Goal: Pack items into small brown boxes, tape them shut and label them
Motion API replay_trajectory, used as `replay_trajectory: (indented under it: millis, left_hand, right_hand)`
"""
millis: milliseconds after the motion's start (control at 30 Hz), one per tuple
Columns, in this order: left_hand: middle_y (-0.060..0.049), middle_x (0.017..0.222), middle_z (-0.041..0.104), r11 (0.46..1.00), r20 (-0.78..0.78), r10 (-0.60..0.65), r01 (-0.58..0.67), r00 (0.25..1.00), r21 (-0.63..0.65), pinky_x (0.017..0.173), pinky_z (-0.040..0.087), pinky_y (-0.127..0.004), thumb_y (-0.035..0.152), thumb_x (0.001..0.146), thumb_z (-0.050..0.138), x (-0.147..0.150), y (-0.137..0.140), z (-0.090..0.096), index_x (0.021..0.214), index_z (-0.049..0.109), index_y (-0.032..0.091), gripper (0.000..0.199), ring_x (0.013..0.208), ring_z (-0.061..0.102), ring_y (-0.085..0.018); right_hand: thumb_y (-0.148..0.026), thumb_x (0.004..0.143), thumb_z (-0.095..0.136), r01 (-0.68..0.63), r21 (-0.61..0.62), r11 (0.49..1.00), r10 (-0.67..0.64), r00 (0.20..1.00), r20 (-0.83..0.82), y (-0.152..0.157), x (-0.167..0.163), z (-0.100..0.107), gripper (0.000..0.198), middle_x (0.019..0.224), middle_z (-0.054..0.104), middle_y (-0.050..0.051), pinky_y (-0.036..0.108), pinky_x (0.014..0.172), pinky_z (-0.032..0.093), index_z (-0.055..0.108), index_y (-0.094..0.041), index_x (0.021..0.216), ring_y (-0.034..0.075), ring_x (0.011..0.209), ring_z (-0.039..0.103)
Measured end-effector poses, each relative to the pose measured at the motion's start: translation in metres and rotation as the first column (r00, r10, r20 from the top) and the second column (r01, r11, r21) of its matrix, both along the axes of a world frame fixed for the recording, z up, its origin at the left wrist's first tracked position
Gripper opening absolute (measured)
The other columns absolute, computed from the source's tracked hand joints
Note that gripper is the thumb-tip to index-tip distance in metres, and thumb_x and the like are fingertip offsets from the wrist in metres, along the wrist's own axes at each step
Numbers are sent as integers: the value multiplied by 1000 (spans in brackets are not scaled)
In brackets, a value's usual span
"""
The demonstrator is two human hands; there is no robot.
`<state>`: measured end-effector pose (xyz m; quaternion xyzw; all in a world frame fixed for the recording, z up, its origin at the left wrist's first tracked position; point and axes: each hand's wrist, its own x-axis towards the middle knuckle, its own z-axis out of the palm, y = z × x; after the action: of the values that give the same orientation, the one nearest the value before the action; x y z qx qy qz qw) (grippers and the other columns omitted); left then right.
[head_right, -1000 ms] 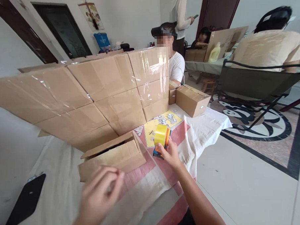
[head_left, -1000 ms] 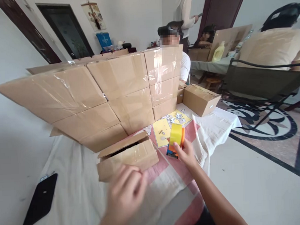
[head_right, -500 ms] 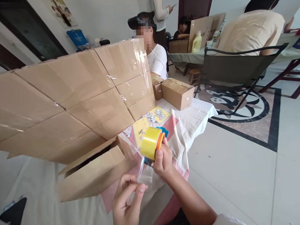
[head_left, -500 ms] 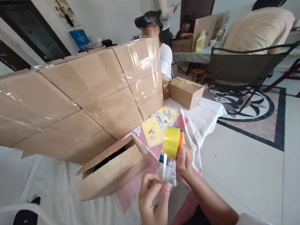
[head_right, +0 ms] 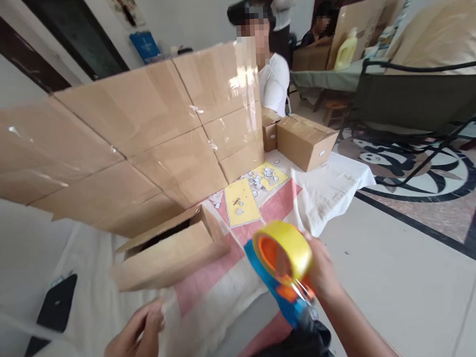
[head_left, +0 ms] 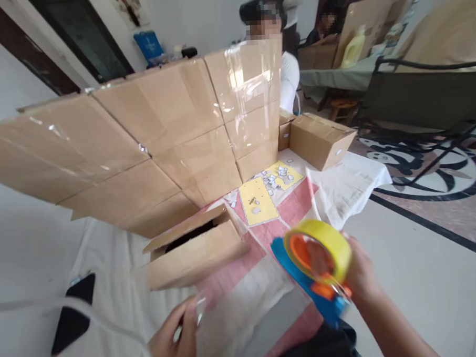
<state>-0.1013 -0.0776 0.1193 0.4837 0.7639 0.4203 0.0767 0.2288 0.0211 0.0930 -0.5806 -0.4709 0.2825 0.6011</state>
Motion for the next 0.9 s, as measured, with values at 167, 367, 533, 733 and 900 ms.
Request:
replay_trajectory:
  millis: [167,367,533,733,900]
  left_hand:
    - [2,60,59,993,382,-74,35,921,110,59,51,-25,51,91,70,24,36,36,92,79,20,32,59,59,-15]
    - [4,54,51,973,472,-163,63,866,220,51,45,-23,45,91,73,22,52,40,95,79,16,30,52,52,-11]
    - [3,52,54,960,477,-275,212,835,182,50,44,-23,46,91,71,46,45,29,92,79,16,30,49,51,-11]
    - [7,49,45,961,636,-253,264,729,80,50,40,-24,56,82,79,50,35,15,127,76,14,61,46,44,-10]
    - [5,58,47,978,382,65,-135,922,160,58,45,-29,58,85,75,18,26,19,132,74,18,62,54,48,-13]
  right_hand:
    - [-90,82,52,-210,-209,955,186,974,-129,80,-42,-9,70,51,48,0,34,47,39,47,-25,56,16,48,44]
    - [-84,93,38,-92,-110,990,117,961,251,102,-17,-3,69,82,64,8,46,80,51,64,-21,85,26,82,60]
    - [-50,97,66,-585,193,788,391,717,577,36,-51,63,45,134,61,14,53,109,47,65,-26,134,33,132,53]
    - [-22,98,58,-750,190,634,445,555,703,26,-102,116,21,137,65,4,60,113,42,75,-29,89,33,136,51]
    - [-34,97,64,-709,199,677,544,664,513,51,-81,143,19,134,65,7,60,117,41,74,-26,83,34,138,54]
